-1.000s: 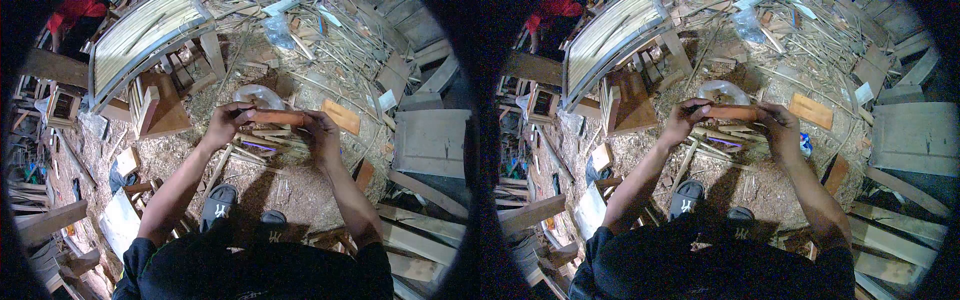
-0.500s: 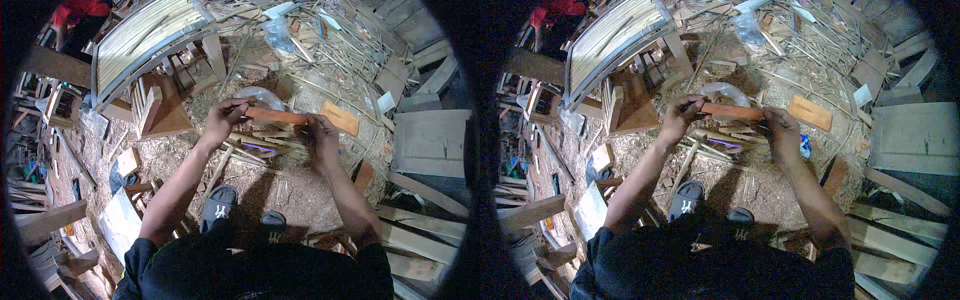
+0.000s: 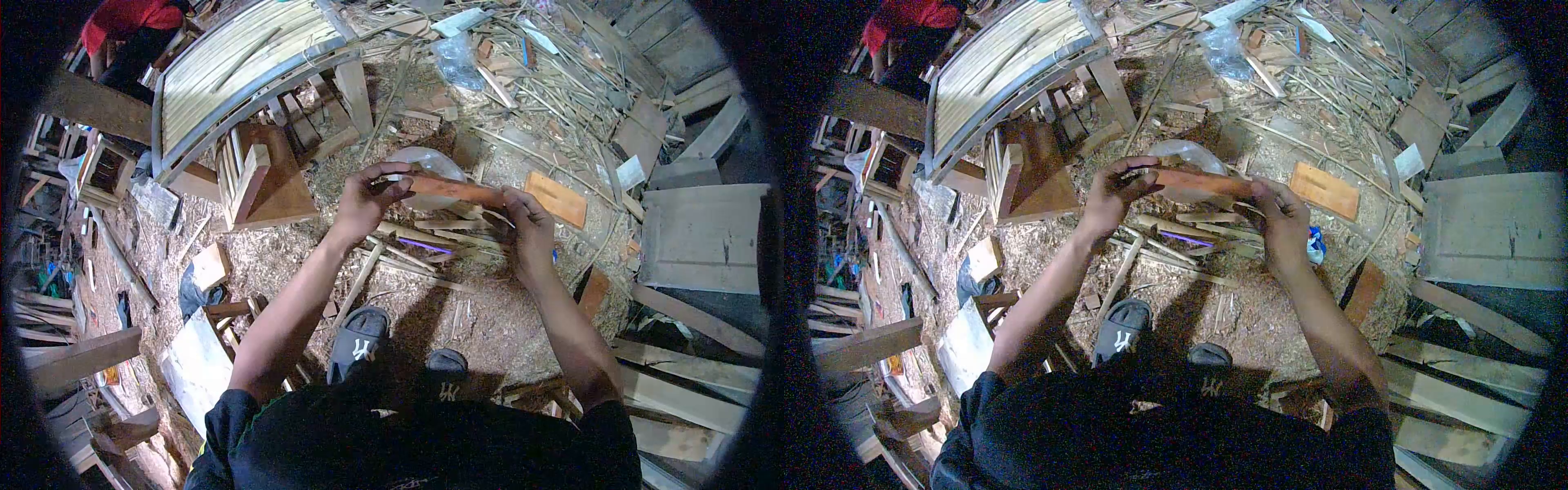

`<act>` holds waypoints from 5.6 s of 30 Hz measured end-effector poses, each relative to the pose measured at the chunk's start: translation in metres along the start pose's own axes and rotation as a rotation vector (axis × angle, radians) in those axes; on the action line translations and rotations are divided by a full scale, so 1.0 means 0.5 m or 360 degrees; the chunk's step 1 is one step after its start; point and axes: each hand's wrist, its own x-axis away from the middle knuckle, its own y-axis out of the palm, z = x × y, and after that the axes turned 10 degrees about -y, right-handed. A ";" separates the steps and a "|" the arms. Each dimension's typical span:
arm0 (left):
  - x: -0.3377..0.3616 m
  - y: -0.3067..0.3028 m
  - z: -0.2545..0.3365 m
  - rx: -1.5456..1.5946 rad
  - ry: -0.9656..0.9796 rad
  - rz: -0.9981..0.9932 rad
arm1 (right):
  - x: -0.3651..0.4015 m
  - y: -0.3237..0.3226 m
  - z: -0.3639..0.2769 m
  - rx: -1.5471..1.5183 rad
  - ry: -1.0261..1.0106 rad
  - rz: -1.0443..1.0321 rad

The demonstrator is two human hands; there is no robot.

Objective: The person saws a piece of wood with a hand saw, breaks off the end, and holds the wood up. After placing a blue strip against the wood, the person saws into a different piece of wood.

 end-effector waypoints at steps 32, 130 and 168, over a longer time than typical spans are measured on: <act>-0.188 0.015 -0.063 -0.0640 0.0532 0.0420 | -0.157 0.010 -0.018 0.1033 -0.0085 -0.0186; -0.626 -0.040 -0.143 -0.1676 0.0638 0.0041 | -0.639 -0.247 -0.109 -0.0067 0.0167 0.0272; -0.327 -0.032 -0.003 -0.0355 -0.0101 -0.0402 | -0.294 -0.125 -0.012 0.0490 0.0136 -0.0239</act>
